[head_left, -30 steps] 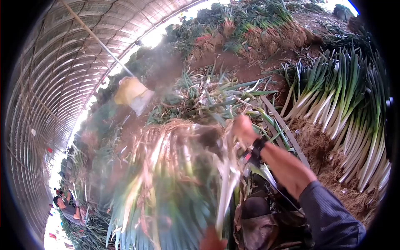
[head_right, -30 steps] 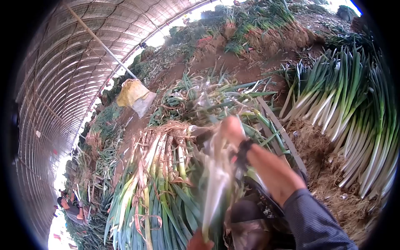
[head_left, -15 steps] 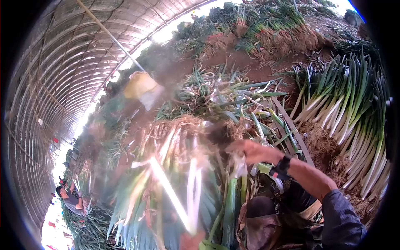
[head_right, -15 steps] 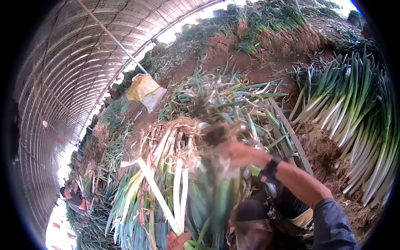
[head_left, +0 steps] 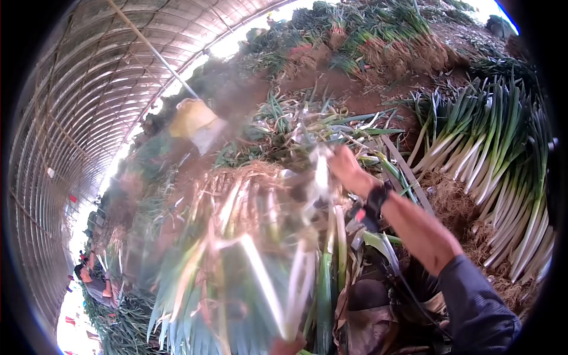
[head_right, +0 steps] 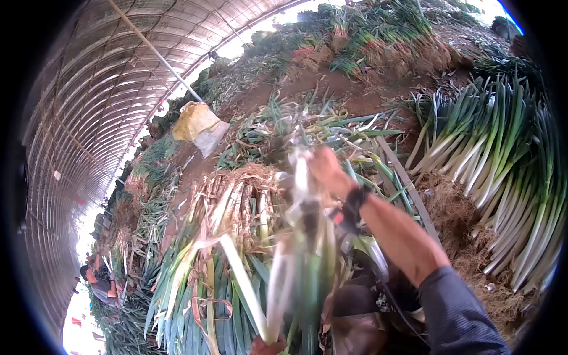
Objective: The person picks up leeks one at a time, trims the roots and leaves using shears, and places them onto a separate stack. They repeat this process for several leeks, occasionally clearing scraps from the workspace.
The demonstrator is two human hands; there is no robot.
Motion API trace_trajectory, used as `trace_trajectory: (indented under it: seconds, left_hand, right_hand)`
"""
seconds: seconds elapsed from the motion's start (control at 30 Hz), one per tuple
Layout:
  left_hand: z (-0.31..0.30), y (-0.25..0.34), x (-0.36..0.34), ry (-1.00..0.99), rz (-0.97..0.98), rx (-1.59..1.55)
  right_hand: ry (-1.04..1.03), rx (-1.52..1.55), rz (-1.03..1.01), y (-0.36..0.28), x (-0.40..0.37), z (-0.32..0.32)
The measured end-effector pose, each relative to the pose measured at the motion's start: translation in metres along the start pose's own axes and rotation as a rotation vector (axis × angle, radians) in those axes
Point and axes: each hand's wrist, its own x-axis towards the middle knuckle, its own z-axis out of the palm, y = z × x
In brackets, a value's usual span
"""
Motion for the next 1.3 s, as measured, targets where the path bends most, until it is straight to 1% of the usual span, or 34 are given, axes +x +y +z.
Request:
trace_trajectory:
  seconds: [0.03, 0.07, 0.1, 0.17, 0.2, 0.3, 0.33, 0.37, 0.43, 0.47, 0.5, 0.53, 0.57, 0.6, 0.63, 0.7, 0.73, 0.8, 0.83, 0.93, 0.97, 1.0, 1.07, 1.17, 1.2, 1.23, 1.3]
  left_hand:
    - [0.005, 0.024, 0.001, -0.104, 0.153, -0.247]
    - [0.005, 0.036, 0.004, -0.132, 0.173, -0.289]
    - [0.003, 0.039, 0.005, -0.139, 0.187, -0.303]
    - [0.001, 0.04, 0.009, -0.148, 0.207, -0.337]
    - [0.0, 0.035, 0.011, -0.162, 0.228, -0.369]
    - [-0.001, 0.021, 0.013, -0.225, 0.288, -0.488]
    - [-0.001, 0.019, 0.015, -0.233, 0.254, -0.481]
    - [0.005, 0.05, 0.02, -0.179, 0.08, -0.253]
    - [0.017, 0.121, 0.031, -0.13, -0.268, 0.201]
    - [0.02, 0.14, 0.035, -0.088, -0.433, 0.437]
    - [0.022, 0.127, 0.034, 0.002, -0.444, 0.316]
    - [0.024, 0.096, 0.029, 0.092, -0.456, 0.197]
    - [0.021, 0.061, 0.024, 0.182, -0.466, 0.078]
    - [0.011, 0.018, 0.022, 0.151, -0.422, 0.038]
    - [0.003, -0.005, 0.022, 0.114, -0.38, 0.023]
    - [-0.006, -0.026, 0.023, 0.038, -0.294, -0.012]
    - [-0.004, 0.01, 0.024, 0.003, -0.338, -0.067]
    - [0.006, 0.074, 0.036, -0.057, -0.387, 0.239]
    - [0.01, 0.094, 0.04, -0.085, -0.412, 0.389]
    - [0.009, 0.123, 0.047, -0.029, -0.368, 0.16]
    - [0.003, 0.105, 0.05, -0.065, -0.143, 0.074]
    - [-0.007, 0.071, 0.056, -0.099, 0.083, -0.01]
    - [-0.014, 0.064, 0.07, -0.128, 0.283, -0.117]
    - [0.044, 0.248, 0.085, 0.359, -0.01, 0.017]
    - [0.035, 0.24, 0.095, 0.337, -0.101, 0.102]
    - [0.031, 0.214, 0.11, 0.417, 0.024, 0.144]
    - [0.029, 0.205, 0.128, 0.426, 0.018, 0.096]
  right_hand:
    - [-0.08, 0.134, 0.159, -0.025, 0.018, -0.014]
    - [-0.14, 0.254, 0.327, -0.052, 0.036, -0.028]
    - [-0.254, 0.2, 0.299, -0.067, 0.046, -0.035]
    - [-0.244, 0.108, 0.206, -0.098, 0.043, -0.052]
    - [-0.076, -0.269, 0.016, -0.064, 0.061, -0.042]
    - [-0.118, -0.714, -0.329, -0.022, 0.031, -0.037]
    - [-0.337, -0.899, -0.295, -0.013, 0.011, -0.031]
    - [-0.569, -1.059, -0.288, -0.004, -0.009, -0.024]
    - [-0.61, -0.716, -0.107, 0.026, -0.063, -0.003]
    - [-0.615, -0.549, -0.018, 0.04, -0.09, 0.008]
    - [-0.633, -0.445, 0.162, 0.037, -0.111, 0.013]
    - [-0.647, -0.334, 0.34, 0.036, -0.128, 0.019]
    - [-0.6, -0.374, 0.359, 0.036, -0.138, 0.027]
    - [-0.552, -0.412, 0.38, 0.038, -0.147, 0.037]
    - [-0.505, -0.451, 0.4, 0.042, -0.155, 0.047]
    - [-0.278, -0.447, 0.395, 0.066, -0.175, 0.076]
    - [-0.165, -0.444, 0.389, 0.074, -0.178, 0.084]
    - [-0.132, -0.397, 0.475, 0.074, -0.177, 0.087]
    - [-0.12, -0.374, 0.517, 0.073, -0.176, 0.089]
    - [-0.222, -0.001, 0.308, 0.078, -0.167, 0.069]
    - [-0.259, 0.128, 0.295, 0.076, -0.166, 0.065]
    - [-0.297, 0.256, 0.279, 0.059, -0.166, 0.055]
    - [-0.368, 0.222, 0.342, 0.01, -0.159, 0.032]
    - [-0.519, 0.438, 0.493, -0.042, -0.157, 0.015]
    - [-0.438, 0.476, 0.416, -0.051, -0.16, 0.02]
    - [-0.547, 0.417, 0.418, -0.066, -0.155, 0.013]
    - [-0.6, 0.452, 0.323, -0.088, -0.158, 0.009]
